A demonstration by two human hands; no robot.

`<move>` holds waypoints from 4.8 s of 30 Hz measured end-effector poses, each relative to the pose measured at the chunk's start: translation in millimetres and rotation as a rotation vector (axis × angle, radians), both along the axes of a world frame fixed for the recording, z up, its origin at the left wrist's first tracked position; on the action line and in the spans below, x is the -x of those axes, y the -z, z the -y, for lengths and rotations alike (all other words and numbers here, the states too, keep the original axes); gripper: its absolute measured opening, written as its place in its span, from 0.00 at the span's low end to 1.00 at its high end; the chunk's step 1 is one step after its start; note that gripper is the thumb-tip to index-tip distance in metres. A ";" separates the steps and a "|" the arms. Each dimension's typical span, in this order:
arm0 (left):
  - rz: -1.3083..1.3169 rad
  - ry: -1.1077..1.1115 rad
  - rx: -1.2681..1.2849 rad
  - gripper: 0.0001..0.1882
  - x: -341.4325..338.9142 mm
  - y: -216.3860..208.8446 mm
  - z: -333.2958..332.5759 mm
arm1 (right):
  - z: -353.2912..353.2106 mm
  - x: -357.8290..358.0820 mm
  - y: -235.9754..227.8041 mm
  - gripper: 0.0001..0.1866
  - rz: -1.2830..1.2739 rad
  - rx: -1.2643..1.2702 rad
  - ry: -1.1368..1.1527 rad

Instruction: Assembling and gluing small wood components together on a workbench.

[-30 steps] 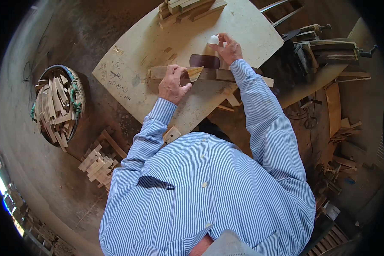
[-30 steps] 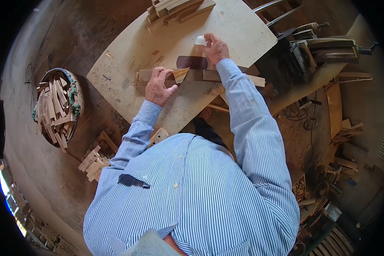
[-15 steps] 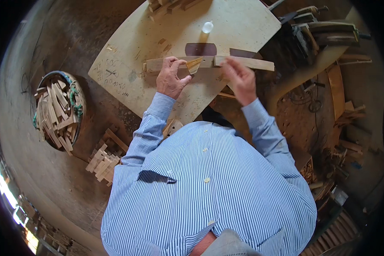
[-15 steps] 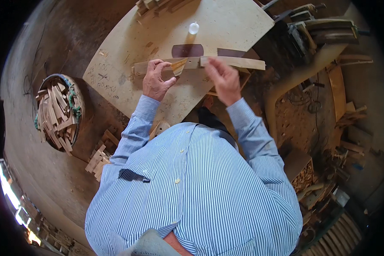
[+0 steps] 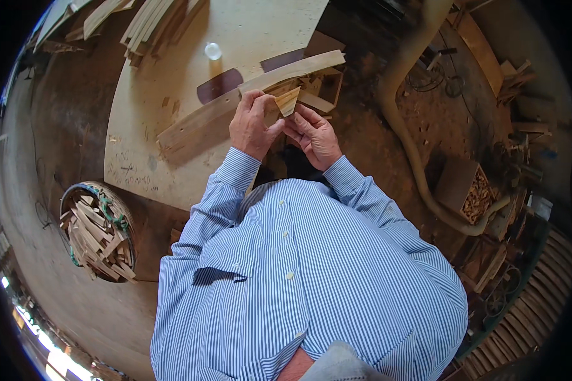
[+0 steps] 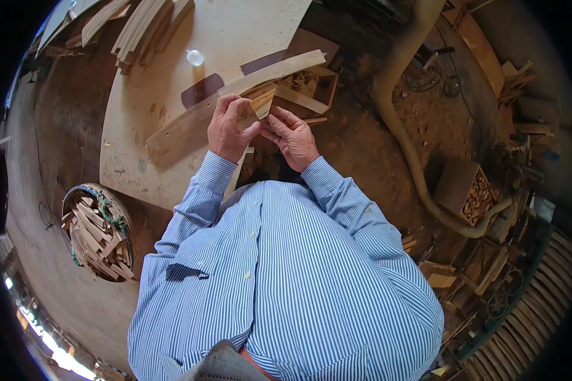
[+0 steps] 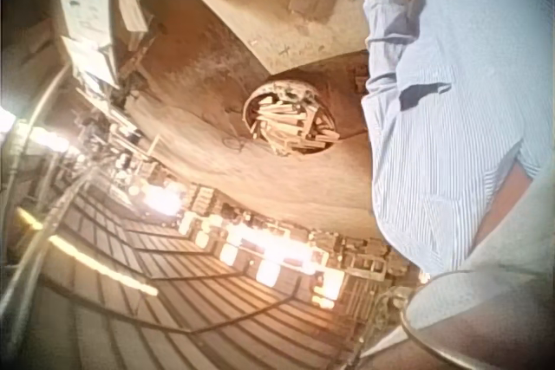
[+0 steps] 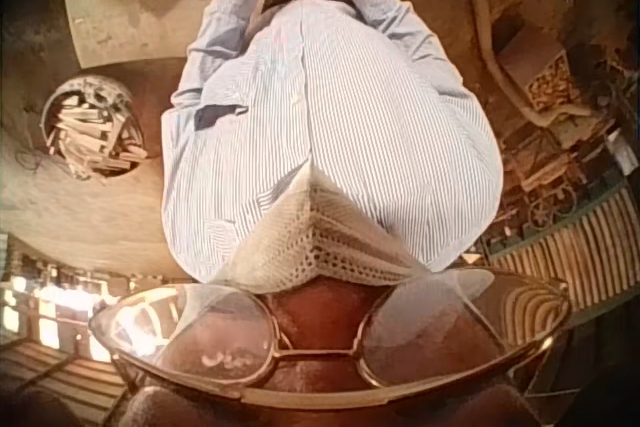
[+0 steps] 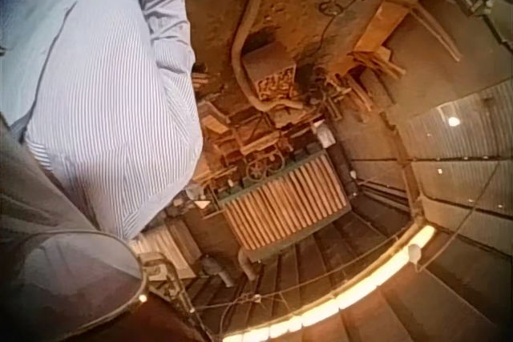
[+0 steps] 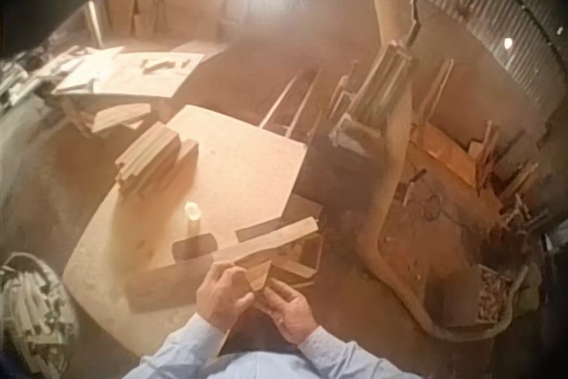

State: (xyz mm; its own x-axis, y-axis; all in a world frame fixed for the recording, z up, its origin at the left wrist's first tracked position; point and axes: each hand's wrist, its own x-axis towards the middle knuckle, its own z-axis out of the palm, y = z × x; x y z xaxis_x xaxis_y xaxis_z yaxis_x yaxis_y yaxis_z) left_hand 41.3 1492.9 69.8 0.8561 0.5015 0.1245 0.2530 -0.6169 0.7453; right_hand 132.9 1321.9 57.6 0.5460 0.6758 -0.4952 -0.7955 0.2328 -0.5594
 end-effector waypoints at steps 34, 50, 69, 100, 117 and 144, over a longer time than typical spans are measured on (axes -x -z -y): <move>-0.137 0.058 -0.108 0.21 -107.5 -30.8 -11.8 | 47.3 -101.2 111.8 0.21 0.070 0.051 0.169; -0.190 0.403 0.226 0.14 -152.9 4.7 -93.8 | -25.8 -93.1 107.7 0.24 0.128 0.173 0.423; -0.356 0.712 0.238 0.15 -224.9 21.0 -99.0 | 0.3 -91.5 100.2 0.23 0.112 0.238 0.411; -0.359 0.761 0.346 0.17 -233.0 29.4 -87.9 | 12.0 -105.3 81.9 0.29 0.042 0.195 0.370; -0.404 0.769 0.381 0.22 -232.8 24.9 -86.7 | 14.6 -106.2 73.6 0.30 0.051 0.313 0.297; -0.440 0.766 0.400 0.25 -234.7 24.8 -85.1 | 10.9 -103.1 61.1 0.21 0.009 0.212 0.331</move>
